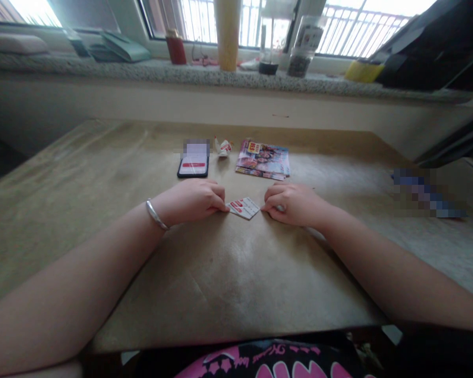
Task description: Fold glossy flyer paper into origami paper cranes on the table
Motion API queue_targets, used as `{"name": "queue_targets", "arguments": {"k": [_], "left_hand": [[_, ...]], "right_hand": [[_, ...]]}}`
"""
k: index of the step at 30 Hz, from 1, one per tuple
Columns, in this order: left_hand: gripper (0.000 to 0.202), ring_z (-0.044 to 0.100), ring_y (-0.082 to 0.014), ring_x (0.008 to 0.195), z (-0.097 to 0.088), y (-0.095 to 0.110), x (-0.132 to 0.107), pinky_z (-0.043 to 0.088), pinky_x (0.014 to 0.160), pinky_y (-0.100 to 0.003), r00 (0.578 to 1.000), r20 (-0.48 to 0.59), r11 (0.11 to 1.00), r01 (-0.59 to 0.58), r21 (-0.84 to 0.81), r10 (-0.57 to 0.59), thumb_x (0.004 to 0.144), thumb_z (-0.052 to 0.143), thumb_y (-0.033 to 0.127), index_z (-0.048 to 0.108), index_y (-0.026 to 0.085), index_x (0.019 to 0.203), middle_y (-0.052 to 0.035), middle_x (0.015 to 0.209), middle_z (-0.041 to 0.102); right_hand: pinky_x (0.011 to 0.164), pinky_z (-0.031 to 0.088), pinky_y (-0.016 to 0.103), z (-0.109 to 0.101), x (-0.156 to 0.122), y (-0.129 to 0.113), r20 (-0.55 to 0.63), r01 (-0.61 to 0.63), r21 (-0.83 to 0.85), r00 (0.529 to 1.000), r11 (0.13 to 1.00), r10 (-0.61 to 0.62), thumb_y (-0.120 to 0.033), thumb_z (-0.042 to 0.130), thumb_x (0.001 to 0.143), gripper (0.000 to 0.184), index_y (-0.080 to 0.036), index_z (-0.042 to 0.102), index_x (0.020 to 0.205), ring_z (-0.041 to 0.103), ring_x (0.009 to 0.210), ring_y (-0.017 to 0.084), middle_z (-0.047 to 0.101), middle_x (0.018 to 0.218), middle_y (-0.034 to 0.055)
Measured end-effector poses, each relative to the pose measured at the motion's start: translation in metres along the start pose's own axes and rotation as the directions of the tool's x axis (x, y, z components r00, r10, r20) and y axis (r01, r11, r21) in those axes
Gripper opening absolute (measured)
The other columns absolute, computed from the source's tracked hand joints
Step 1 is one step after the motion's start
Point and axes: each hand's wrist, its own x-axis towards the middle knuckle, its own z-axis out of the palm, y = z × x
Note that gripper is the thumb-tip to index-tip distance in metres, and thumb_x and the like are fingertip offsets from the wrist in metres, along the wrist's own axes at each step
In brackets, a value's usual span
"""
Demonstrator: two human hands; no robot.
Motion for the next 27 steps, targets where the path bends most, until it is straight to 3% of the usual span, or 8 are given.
{"name": "queue_targets", "arguments": {"k": [3,7,13,18,23,27], "left_hand": [[0.021,0.059,-0.0117,0.077,0.002,-0.001,0.000,0.039,0.067,-0.022,1.000,-0.023,0.999,-0.010,0.033,0.011,0.088,0.055,0.017,0.072,0.028,0.093,0.0005,0.084,0.067],[0.023,0.059,-0.0119,0.075,0.008,-0.002,0.001,0.040,0.066,-0.023,0.997,-0.076,0.990,-0.021,0.139,0.032,0.090,0.052,0.018,0.070,0.028,0.099,0.0000,0.088,0.067],[0.025,0.059,-0.0134,0.080,0.015,-0.003,0.005,0.043,0.069,-0.023,0.988,-0.145,0.980,-0.030,0.194,0.059,0.095,0.046,0.023,0.068,0.027,0.106,-0.0028,0.092,0.066],[0.027,0.059,-0.0153,0.083,0.016,0.001,0.005,0.044,0.068,-0.025,0.986,-0.169,0.971,0.031,0.236,0.010,0.093,0.046,0.020,0.068,0.027,0.108,-0.0041,0.093,0.067],[0.028,0.061,-0.0196,0.081,0.018,0.014,0.008,0.047,0.076,-0.034,0.979,-0.163,0.940,0.169,0.297,-0.124,0.090,0.046,0.019,0.068,0.020,0.107,-0.0077,0.092,0.068],[0.034,0.061,-0.0216,0.098,0.025,0.018,0.011,0.050,0.086,-0.035,0.959,-0.222,0.973,0.206,0.107,-0.178,0.087,0.046,0.019,0.063,0.015,0.116,-0.0099,0.111,0.066]], "right_hand": [[0.072,0.042,0.028,0.006,0.003,-0.002,-0.050,-0.106,0.064,0.993,0.992,0.110,-0.014,0.055,0.073,0.015,-0.019,0.068,0.077,0.058,0.080,0.018,0.067,0.081,0.0050],[0.069,0.043,0.027,0.014,0.007,-0.007,-0.136,-0.285,0.149,0.943,0.947,0.305,-0.015,0.052,0.077,0.014,-0.017,0.066,0.081,0.057,0.074,0.016,0.065,0.076,0.0049],[0.085,0.045,0.033,0.022,0.010,-0.008,-0.190,-0.131,0.164,0.969,0.978,0.161,-0.024,0.056,0.082,0.021,-0.019,0.067,0.098,0.057,0.095,0.020,0.064,0.103,0.0091],[0.091,0.043,0.038,0.026,0.009,-0.005,-0.226,-0.149,0.170,0.956,0.974,0.186,-0.025,0.060,0.079,0.016,-0.020,0.067,0.092,0.056,0.102,0.022,0.062,0.110,0.0094],[0.091,0.043,0.036,0.024,0.011,-0.010,-0.197,-0.127,0.166,0.967,0.978,0.159,-0.018,0.057,0.079,0.012,-0.018,0.067,0.087,0.058,0.095,0.020,0.068,0.095,0.0069],[0.088,0.044,0.035,0.022,0.013,-0.017,-0.160,-0.126,0.155,0.975,0.980,0.151,-0.027,0.063,0.079,0.022,-0.018,0.068,0.099,0.057,0.093,0.021,0.067,0.095,0.0081]]}}
